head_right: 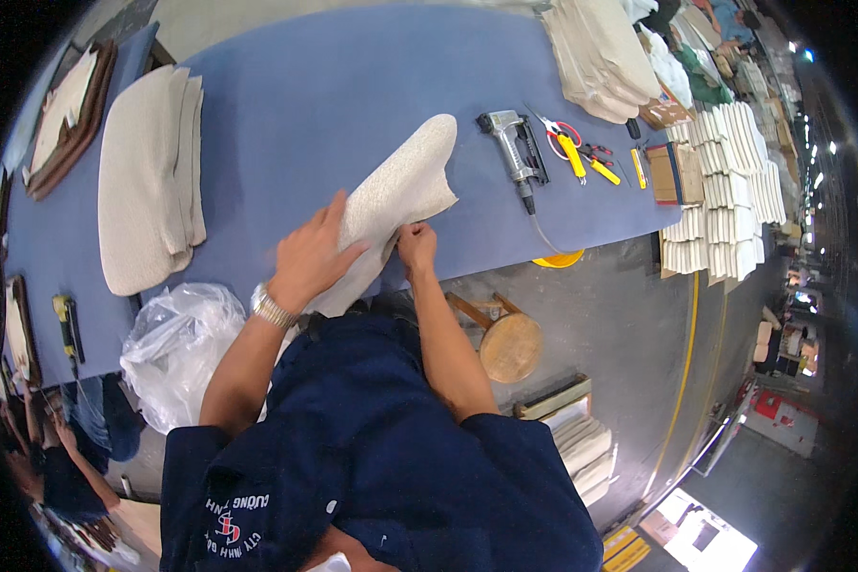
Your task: The person wraps a foam cushion with fabric, folds the edges, and uses a staple gun to secure the fabric. They trim excess fabric with a utility knife and repeat the process on another cushion, stacking finished items on the table.
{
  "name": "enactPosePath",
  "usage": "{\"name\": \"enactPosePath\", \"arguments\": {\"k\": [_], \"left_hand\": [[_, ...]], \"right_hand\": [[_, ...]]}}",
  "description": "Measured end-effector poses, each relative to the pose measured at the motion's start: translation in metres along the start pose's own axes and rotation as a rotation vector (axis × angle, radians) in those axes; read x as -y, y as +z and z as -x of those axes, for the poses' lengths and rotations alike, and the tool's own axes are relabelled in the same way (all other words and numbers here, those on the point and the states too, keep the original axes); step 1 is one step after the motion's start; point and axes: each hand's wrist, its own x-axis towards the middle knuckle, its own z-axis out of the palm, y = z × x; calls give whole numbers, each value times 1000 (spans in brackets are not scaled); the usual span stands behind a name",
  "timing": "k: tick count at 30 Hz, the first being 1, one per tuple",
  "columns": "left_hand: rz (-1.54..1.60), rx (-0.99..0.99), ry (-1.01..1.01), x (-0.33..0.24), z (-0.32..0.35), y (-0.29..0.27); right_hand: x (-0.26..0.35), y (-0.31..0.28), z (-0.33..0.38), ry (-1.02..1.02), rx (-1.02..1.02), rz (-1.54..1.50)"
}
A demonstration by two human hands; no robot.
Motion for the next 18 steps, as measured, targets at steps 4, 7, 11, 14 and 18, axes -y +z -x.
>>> {"name": "enactPosePath", "arguments": {"k": [4, 7, 11, 14, 18], "left_hand": [[-8, 106, 69, -37, -72, 0], [-12, 107, 94, -55, -123, 18], [-76, 90, 65, -69, -171, 30], [-85, 125, 58, -79, -204, 31], [-182, 179, 40, -66, -235, 20]], "right_hand": [[-16, -12, -10, 41, -117, -195], [0, -13, -19, 129, -36, -628], [49, -2, -13, 165, 99, -596], [59, 5, -38, 171, -87, -523], [103, 27, -22, 129, -366, -27]]}}
